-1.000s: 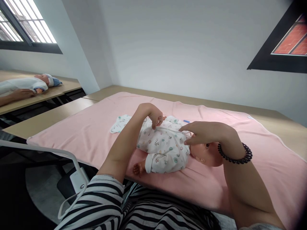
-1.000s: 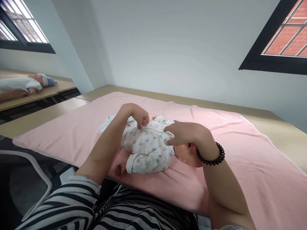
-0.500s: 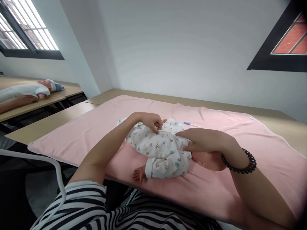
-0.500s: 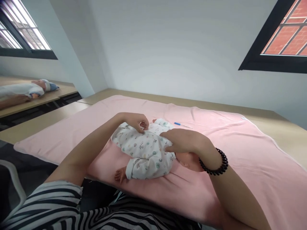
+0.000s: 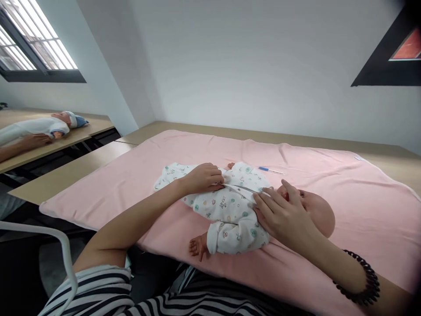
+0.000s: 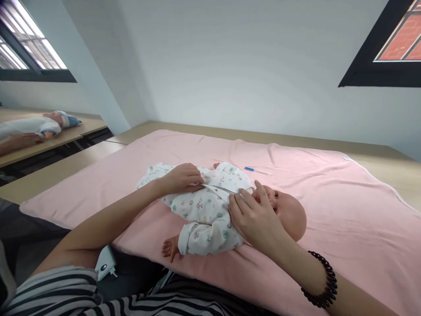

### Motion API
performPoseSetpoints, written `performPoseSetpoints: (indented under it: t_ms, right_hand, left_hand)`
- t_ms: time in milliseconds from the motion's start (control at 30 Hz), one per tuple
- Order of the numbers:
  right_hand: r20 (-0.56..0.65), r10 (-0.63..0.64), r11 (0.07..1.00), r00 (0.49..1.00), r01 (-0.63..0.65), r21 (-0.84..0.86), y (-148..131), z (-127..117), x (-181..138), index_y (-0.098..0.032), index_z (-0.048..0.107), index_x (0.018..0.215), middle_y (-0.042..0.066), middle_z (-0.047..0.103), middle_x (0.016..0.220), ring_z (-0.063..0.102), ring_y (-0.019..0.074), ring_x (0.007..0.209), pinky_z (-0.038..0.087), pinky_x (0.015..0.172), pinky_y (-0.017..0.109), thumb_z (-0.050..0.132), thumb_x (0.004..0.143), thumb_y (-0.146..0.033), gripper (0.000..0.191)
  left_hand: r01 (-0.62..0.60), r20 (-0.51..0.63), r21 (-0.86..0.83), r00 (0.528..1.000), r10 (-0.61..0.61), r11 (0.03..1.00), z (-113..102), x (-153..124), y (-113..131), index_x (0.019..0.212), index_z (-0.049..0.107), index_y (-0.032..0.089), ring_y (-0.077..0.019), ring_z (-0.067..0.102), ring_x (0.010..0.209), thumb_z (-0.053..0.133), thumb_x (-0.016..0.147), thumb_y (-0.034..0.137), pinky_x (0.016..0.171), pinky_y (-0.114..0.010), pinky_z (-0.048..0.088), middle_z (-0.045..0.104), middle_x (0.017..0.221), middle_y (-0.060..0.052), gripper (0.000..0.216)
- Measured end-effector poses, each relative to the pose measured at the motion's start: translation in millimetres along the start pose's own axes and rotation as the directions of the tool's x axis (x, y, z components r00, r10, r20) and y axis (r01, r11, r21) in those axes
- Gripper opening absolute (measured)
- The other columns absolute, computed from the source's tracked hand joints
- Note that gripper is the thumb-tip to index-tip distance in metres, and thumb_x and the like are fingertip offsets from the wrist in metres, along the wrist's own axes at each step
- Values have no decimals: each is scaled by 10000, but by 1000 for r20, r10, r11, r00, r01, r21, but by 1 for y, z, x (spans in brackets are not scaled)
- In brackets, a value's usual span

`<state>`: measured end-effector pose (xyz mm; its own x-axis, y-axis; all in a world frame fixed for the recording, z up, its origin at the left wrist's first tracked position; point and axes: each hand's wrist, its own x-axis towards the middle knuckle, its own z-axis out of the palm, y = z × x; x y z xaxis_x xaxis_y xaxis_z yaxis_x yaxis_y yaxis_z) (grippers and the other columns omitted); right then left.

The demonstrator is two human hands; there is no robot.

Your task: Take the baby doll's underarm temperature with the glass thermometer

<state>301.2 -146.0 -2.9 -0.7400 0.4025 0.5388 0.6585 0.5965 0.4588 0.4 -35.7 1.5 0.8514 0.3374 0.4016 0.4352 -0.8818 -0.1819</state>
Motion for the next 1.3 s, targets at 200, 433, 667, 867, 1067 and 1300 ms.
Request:
performPoseSetpoints:
  t_ms: [200,433,667,867,1067,1300]
  right_hand:
    - [-105,48,996,993,-56,-69,-8,4,-7,-86,694,1146,117,757,1068,674,282,1088,300,1155,665,646,971,-211,221]
    - [-103,60,994,993,-69,-89,-9,5,-8,-118,704,1142,97,760,1074,673,272,1073,298,1159,665,624,975,-213,209]
    - [-69,58,995,996,-63,-80,-10,6,-10,-117,712,1154,106,753,1108,674,252,1019,386,1110,570,599,983,-216,227]
    - [-56,23,997,998,-27,-72,-11,9,-10,-49,701,1166,121,746,1063,664,240,953,500,937,446,639,961,-194,259]
    - [-46,13,998,999,-16,-63,-12,10,-12,-35,698,1173,128,740,1049,662,248,947,506,881,422,650,955,-187,271]
    - [-29,22,997,999,-24,-72,-11,11,-12,-45,698,1183,117,739,1041,657,234,927,509,875,419,627,970,-196,270]
  left_hand:
    - [-58,3,223,998,58,973,-1,1,8,824,609,204,-141,543,718,433,1059,330,775,-301,435,626,747,-13,319]
    - [-112,-21,341,992,127,933,2,-3,11,844,594,185,-150,548,737,459,1055,250,675,-295,401,626,771,-15,259]
    - [-82,-18,309,996,91,947,4,-5,14,883,595,176,-154,544,744,457,1058,244,554,-284,312,621,780,-26,233]
    - [-82,1,336,996,87,938,4,-4,16,906,603,168,-157,554,735,455,1054,238,511,-294,280,627,787,-29,221]
    - [-101,62,339,994,85,935,4,-3,20,957,590,147,-173,578,751,475,1015,125,503,-279,290,640,834,-54,130]
    - [-67,-8,379,997,76,923,7,-3,21,892,595,148,-163,579,695,476,1015,170,502,-280,323,623,774,-36,172]
